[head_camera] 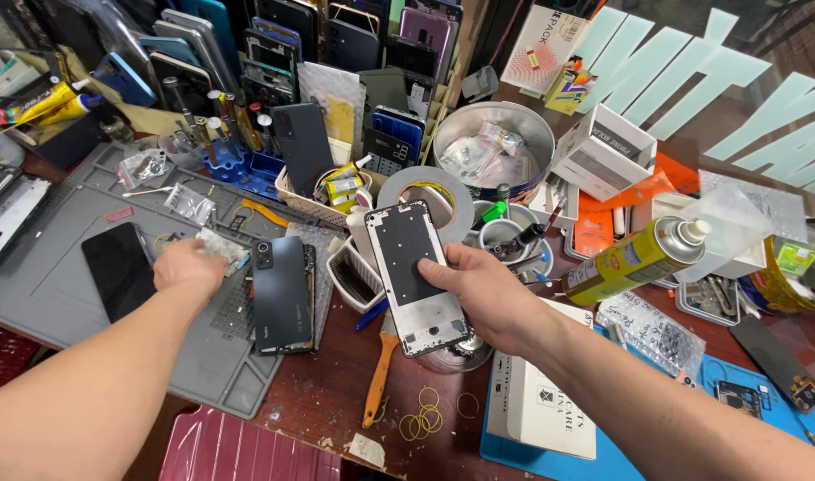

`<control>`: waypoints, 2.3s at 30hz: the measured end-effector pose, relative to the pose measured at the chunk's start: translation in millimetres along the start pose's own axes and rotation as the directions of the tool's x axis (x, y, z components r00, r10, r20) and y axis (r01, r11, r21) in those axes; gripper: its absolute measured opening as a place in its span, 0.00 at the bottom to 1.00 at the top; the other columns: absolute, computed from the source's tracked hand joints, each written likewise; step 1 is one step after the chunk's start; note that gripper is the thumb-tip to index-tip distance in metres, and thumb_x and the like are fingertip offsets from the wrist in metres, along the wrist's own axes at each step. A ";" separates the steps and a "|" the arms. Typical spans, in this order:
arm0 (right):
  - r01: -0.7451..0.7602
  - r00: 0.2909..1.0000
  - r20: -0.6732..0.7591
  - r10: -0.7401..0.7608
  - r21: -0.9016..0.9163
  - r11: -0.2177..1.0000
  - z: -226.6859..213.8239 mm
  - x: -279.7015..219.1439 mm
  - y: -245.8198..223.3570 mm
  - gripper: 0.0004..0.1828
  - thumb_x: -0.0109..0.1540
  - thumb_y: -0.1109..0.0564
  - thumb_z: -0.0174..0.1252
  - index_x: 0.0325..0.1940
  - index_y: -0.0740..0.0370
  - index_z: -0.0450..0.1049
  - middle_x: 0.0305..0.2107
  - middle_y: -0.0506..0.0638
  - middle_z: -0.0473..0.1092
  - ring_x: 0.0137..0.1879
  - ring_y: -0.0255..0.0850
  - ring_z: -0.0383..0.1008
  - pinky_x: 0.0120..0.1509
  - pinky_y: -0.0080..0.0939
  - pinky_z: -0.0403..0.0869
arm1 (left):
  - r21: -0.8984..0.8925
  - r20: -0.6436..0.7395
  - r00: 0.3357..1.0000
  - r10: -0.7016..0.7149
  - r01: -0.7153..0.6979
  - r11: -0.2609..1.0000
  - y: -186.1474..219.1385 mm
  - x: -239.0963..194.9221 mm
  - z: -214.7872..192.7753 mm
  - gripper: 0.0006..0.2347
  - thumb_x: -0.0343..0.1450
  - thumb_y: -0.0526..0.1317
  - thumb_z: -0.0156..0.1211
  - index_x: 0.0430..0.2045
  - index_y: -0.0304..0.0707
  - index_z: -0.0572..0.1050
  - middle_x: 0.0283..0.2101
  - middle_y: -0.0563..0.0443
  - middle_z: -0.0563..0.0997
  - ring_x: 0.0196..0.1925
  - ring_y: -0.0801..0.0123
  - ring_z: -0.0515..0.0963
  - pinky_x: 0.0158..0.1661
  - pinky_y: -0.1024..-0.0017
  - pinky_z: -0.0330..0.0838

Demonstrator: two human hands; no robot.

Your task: The person cleans the back of a disassembled smartphone with a cloth, then uses a screwdriver to remove screws from the frame. The person applies adhesive to the edges of the phone frame and wipes it with a cloth.

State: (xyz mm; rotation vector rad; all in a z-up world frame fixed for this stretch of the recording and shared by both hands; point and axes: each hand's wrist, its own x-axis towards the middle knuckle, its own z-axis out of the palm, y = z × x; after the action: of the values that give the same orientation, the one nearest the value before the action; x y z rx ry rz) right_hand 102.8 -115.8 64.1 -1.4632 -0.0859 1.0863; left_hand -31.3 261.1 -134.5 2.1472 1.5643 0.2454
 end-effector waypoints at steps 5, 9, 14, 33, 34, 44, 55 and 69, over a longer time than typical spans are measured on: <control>-0.005 0.999 -0.047 0.006 0.019 1.000 -16.3 -11.3 -5.5 0.11 0.68 0.57 0.53 0.50 0.65 0.74 0.39 0.52 0.79 0.42 0.37 0.80 0.48 0.41 0.79 | 0.039 0.006 1.000 0.013 -0.013 0.999 -3.6 5.2 6.2 0.09 0.67 0.39 0.68 0.40 0.46 0.86 0.47 0.37 0.84 0.50 0.42 0.82 0.51 0.55 0.76; 0.071 0.997 0.014 -0.072 0.082 0.994 -24.0 -25.7 -15.0 0.12 0.68 0.56 0.52 0.53 0.62 0.75 0.42 0.49 0.78 0.46 0.37 0.78 0.53 0.43 0.78 | -0.274 -0.220 0.974 -0.058 -0.005 0.962 39.1 -12.2 -36.5 0.09 0.66 0.38 0.70 0.34 0.32 0.82 0.41 0.32 0.83 0.43 0.46 0.83 0.47 0.58 0.76; 0.147 0.981 0.096 -0.171 0.215 0.966 -34.4 -52.7 -30.7 0.14 0.66 0.56 0.51 0.55 0.58 0.74 0.49 0.46 0.77 0.54 0.36 0.78 0.61 0.46 0.75 | -0.779 0.112 0.941 0.320 -0.116 0.616 153.7 -91.3 -96.4 0.06 0.68 0.29 0.62 0.37 0.29 0.76 0.32 0.46 0.82 0.30 0.66 0.84 0.28 0.71 0.79; 0.369 0.889 -0.406 -0.213 0.358 0.858 -294.7 -255.6 51.0 0.13 0.64 0.55 0.57 0.49 0.64 0.76 0.42 0.50 0.78 0.47 0.40 0.79 0.56 0.45 0.77 | -0.487 0.183 0.445 0.877 -0.734 0.473 416.8 -374.6 72.1 0.44 0.47 0.43 0.84 0.58 0.34 0.64 0.51 0.38 0.80 0.53 0.54 0.81 0.53 0.61 0.75; 0.391 0.883 -0.405 -0.235 0.361 0.847 -311.7 -268.4 60.2 0.13 0.65 0.56 0.57 0.50 0.65 0.75 0.42 0.50 0.78 0.48 0.40 0.79 0.57 0.44 0.77 | -0.413 0.166 0.492 0.854 -0.752 0.514 413.8 -381.7 75.8 0.39 0.50 0.43 0.82 0.56 0.37 0.67 0.51 0.39 0.81 0.53 0.52 0.81 0.53 0.59 0.74; 0.459 0.827 -0.535 -0.174 0.462 0.759 -420.2 -347.8 96.0 0.17 0.66 0.55 0.54 0.55 0.67 0.73 0.48 0.56 0.77 0.53 0.44 0.79 0.62 0.47 0.76 | -0.388 -0.333 0.398 0.855 -0.884 0.261 464.1 -463.5 -4.6 0.33 0.55 0.42 0.77 0.54 0.32 0.69 0.47 0.37 0.80 0.49 0.47 0.80 0.50 0.57 0.72; 0.542 0.746 -0.662 -0.065 0.549 0.636 -498.4 -396.1 87.4 0.18 0.67 0.53 0.50 0.58 0.65 0.71 0.50 0.57 0.76 0.55 0.49 0.78 0.63 0.57 0.75 | -0.812 -0.106 0.230 0.967 -0.581 0.049 584.6 -629.3 69.7 0.29 0.57 0.39 0.79 0.51 0.36 0.71 0.47 0.48 0.84 0.50 0.67 0.85 0.52 0.69 0.78; 0.627 0.710 -0.673 -0.207 0.470 0.621 -726.7 -497.4 68.7 0.19 0.67 0.53 0.52 0.59 0.64 0.72 0.51 0.54 0.76 0.56 0.47 0.77 0.65 0.54 0.74 | -0.758 0.134 0.247 0.960 -0.598 0.260 726.7 -831.1 220.0 0.35 0.54 0.40 0.79 0.57 0.38 0.71 0.51 0.46 0.83 0.54 0.62 0.83 0.56 0.65 0.75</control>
State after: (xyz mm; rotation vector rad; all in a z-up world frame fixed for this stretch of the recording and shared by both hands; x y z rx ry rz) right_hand 258.3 -981.8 142.9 -0.9354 0.3359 0.1664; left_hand 398.1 -747.8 120.1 1.9913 -0.2314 0.2852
